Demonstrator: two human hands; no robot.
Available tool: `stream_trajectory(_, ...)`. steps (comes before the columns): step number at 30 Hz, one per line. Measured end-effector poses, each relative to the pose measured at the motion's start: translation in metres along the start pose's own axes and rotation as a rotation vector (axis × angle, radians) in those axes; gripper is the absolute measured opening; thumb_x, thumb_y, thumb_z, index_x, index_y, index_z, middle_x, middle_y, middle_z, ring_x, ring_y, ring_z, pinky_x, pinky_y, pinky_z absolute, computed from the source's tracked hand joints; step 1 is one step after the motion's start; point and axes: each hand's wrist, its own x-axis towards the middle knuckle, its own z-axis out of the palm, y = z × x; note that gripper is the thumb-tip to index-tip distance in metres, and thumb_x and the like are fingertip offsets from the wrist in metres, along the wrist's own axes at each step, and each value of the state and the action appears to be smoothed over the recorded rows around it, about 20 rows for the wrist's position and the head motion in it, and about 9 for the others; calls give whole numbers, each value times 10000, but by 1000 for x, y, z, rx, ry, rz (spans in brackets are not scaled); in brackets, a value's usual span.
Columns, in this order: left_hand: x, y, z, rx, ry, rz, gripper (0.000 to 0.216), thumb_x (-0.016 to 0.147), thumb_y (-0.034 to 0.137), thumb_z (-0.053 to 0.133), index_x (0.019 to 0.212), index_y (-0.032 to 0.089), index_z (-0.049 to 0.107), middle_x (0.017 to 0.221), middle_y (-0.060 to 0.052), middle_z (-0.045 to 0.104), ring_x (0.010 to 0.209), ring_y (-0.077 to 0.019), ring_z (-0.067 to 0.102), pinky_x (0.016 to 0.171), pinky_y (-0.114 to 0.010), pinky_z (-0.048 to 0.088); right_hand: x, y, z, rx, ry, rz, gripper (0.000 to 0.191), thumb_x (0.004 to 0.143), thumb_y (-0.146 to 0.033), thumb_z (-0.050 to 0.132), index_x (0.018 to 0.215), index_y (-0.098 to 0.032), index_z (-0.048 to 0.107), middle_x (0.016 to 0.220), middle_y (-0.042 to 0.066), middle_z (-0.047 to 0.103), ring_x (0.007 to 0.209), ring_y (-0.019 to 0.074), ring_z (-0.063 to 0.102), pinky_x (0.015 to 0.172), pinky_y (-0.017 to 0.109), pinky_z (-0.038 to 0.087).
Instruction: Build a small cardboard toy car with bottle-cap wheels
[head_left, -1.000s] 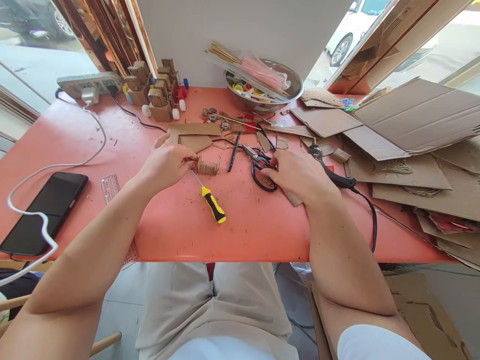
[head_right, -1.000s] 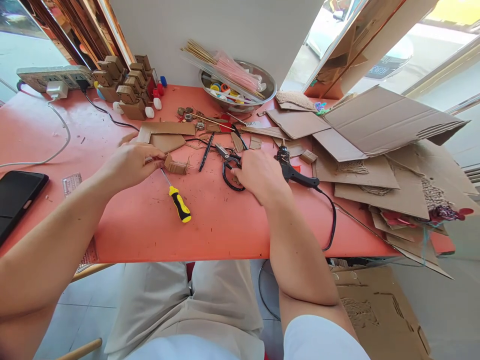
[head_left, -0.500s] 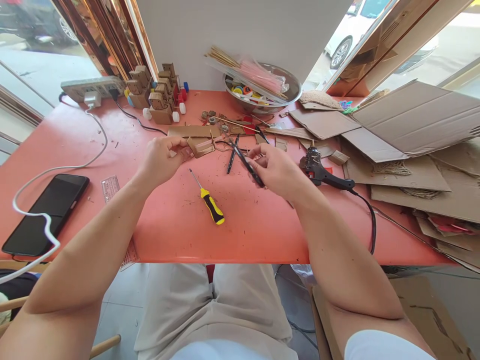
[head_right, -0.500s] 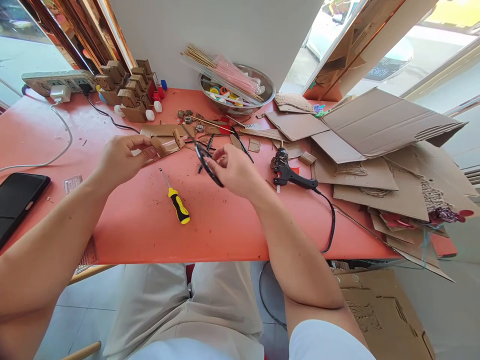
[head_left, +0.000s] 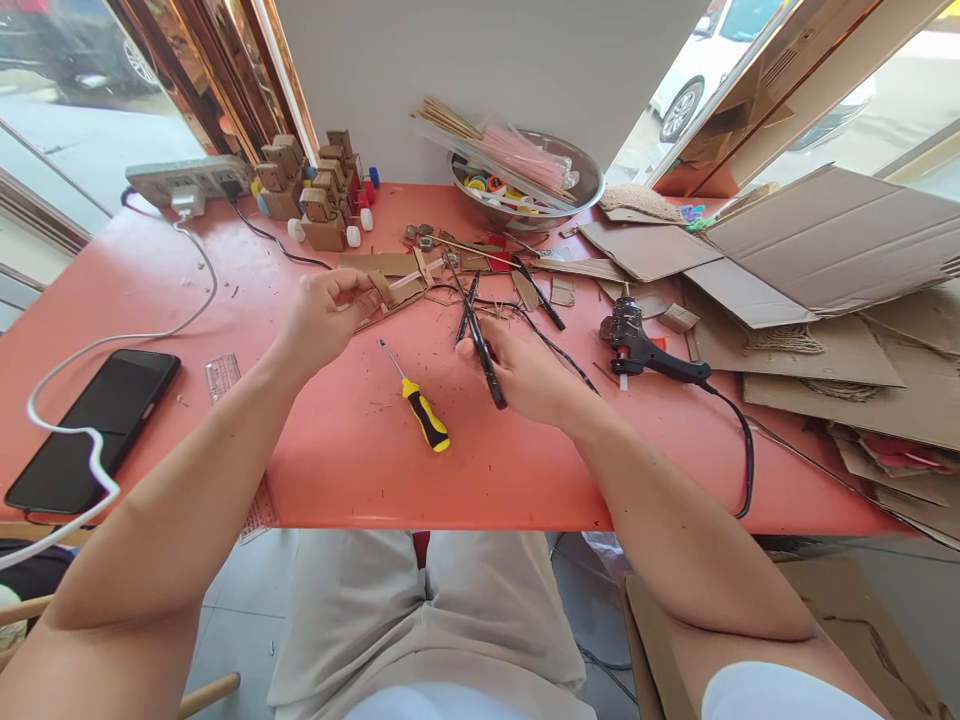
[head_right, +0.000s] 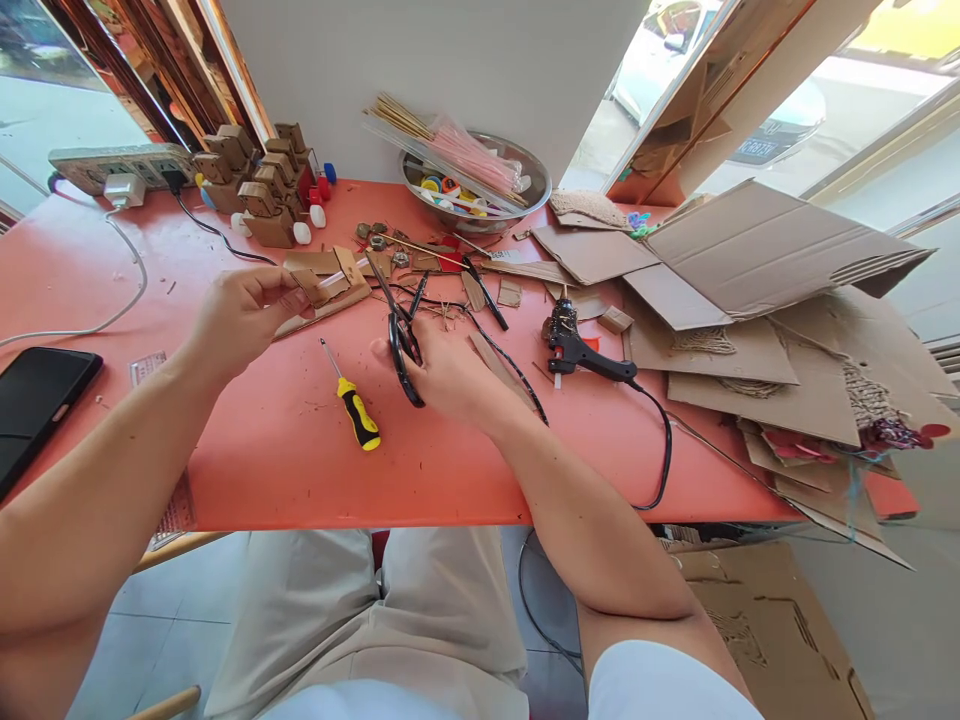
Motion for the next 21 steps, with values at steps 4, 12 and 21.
stream_trajectory(4, -4, 3, 4, -49, -23, -17, 125, 788, 188, 687, 686, 219, 754, 664, -2, 718, 707, -171, 654, 727, -291, 535, -1, -17, 4, -121, 21, 54, 278, 1036, -487, 615, 949, -223, 600, 827, 23, 683, 782, 207, 635, 720, 301, 407)
stream_trajectory(12, -9, 8, 2, 15, -92, 20, 174, 831, 231, 685, 658, 221, 703, 664, 14, 713, 724, -158, 648, 795, -318, 539, 1, -17, 12, -142, 26, 102, 261, 1066, -388, 632, 916, -189, 714, 756, 20, 714, 688, 178, 634, 643, 279, 379)
stream_trajectory(21, -4, -10, 0, 155, -94, 67, 198, 809, 387, 711, 670, 246, 716, 671, -30, 728, 743, -226, 713, 747, -357, 598, 1, -12, 14, -113, 42, 93, 397, 1025, -410, 716, 704, -183, 661, 687, 25, 691, 701, 181, 629, 608, 272, 385)
